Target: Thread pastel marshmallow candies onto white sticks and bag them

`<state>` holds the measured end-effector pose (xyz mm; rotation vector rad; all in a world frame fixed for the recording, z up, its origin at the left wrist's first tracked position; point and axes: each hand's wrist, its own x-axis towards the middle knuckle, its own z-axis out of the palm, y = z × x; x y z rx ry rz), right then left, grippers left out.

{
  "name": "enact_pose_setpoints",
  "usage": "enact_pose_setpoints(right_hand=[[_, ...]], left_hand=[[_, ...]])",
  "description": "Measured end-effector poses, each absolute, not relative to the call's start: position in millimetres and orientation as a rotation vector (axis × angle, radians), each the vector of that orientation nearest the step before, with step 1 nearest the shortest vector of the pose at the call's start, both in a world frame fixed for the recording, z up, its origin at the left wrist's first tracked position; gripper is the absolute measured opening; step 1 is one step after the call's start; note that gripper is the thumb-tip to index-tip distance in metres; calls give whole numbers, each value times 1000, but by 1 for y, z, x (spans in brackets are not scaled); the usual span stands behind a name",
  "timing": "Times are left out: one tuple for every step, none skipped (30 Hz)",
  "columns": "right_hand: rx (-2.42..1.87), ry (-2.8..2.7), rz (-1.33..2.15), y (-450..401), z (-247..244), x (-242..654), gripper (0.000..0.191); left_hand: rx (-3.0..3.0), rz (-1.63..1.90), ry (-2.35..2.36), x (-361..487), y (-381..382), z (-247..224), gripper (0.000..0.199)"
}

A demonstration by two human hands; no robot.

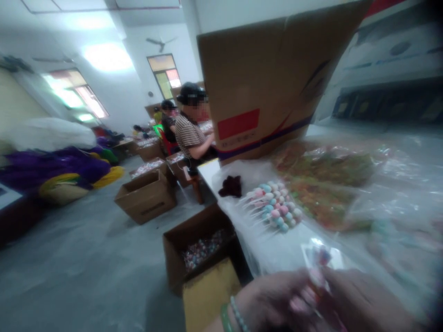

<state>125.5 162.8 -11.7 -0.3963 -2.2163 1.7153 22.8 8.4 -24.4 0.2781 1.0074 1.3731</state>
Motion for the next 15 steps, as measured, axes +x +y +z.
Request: enact_pose_setpoints(right_hand=[[-395, -2252, 1774, 163, -12, 126, 29], [-393, -2286, 1872, 162, -11, 125, 29], [-393, -2311, 1994, 161, -11, 125, 30], [-401, -2315, 2119, 158, -10, 125, 32], [-420, -2307, 2245, 154, -8, 125, 34], [-442, -2304, 2347, 149, -6, 125, 36], [-475, -2297, 2391, 141, -3, 126, 37], [-494, -2343, 2467, 133, 1, 125, 37], [-487, -2456, 2460, 123, 4, 124, 32], [-511, -2589, 2317, 113, 8, 120, 28], [-542, -2784, 2075, 104, 10, 116, 27], [-499, -2929, 1742, 96, 11, 110, 26], [-433, -3018, 1444, 91, 12, 105, 28], [-406, -3092, 1268, 88, 12, 102, 31], [-376, -3131, 1169, 88, 12, 100, 32]], left_hand=[[329, 1344, 1069, 21, 2, -23, 62], [389, 1325, 1154, 19, -5, -19, 58], [463, 1309, 1258, 16, -13, -13, 54], [556, 1281, 1376, 13, -21, -5, 51], [674, 1221, 1495, 10, -30, 4, 47], [807, 1137, 1619, 8, -37, 13, 43], [953, 1030, 1740, 5, -44, 21, 37], [1109, 916, 1875, 2, -50, 27, 30], [1254, 814, 2016, -1, -54, 30, 24], [1374, 712, 2142, -3, -59, 30, 20], [1439, 620, 2259, -6, -63, 27, 17], [1474, 547, 2338, -8, -69, 22, 17], [1475, 521, 2378, -11, -77, 16, 19], [1430, 530, 2411, -15, -88, 8, 21], [1367, 566, 2427, -21, -102, 0, 25]])
